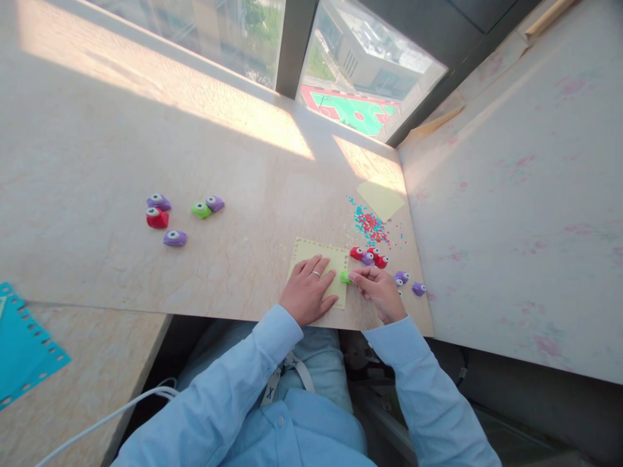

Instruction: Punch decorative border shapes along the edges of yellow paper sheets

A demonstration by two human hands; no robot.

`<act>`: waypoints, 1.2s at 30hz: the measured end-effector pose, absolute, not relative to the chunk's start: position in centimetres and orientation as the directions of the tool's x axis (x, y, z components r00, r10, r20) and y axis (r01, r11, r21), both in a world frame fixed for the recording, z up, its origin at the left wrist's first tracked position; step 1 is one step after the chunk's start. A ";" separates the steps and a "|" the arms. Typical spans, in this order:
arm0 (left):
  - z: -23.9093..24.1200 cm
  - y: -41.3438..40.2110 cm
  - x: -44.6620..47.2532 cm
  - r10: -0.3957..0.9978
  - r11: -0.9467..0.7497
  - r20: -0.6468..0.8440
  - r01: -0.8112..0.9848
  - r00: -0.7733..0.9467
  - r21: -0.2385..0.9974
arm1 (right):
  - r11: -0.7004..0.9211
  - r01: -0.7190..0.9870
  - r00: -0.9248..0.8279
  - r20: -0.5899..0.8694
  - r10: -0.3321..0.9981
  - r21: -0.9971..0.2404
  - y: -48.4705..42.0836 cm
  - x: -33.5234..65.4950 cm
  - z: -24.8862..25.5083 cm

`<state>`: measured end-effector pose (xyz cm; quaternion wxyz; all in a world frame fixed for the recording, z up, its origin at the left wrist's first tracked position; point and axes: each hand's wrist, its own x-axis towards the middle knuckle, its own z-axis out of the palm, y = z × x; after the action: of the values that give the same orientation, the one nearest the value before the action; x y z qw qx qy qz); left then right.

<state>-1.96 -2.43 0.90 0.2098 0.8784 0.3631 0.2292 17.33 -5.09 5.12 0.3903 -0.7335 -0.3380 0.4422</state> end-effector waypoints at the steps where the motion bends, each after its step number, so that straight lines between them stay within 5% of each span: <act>1: 0.9 -2.4 -2.0 0.734 -0.649 0.253 0.540 0.630 0.536 | -0.465 0.160 0.381 -0.380 0.843 -0.871 -5.0 17.3 5.2; 18: 0.8 -2.4 -1.9 0.731 -0.653 0.257 0.540 0.632 0.531 | -0.424 0.348 0.310 -0.325 0.894 -0.836 -4.0 18.3 4.9; 36: 0.5 -2.4 -1.9 0.733 -0.660 0.266 0.560 0.626 0.502 | -0.335 0.348 0.304 -0.233 0.924 -0.876 -4.5 18.2 3.8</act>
<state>-1.91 -2.37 0.55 0.1891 0.8817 0.3665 0.2293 18.16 -4.53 3.79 0.3694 -0.7181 -0.4426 0.3899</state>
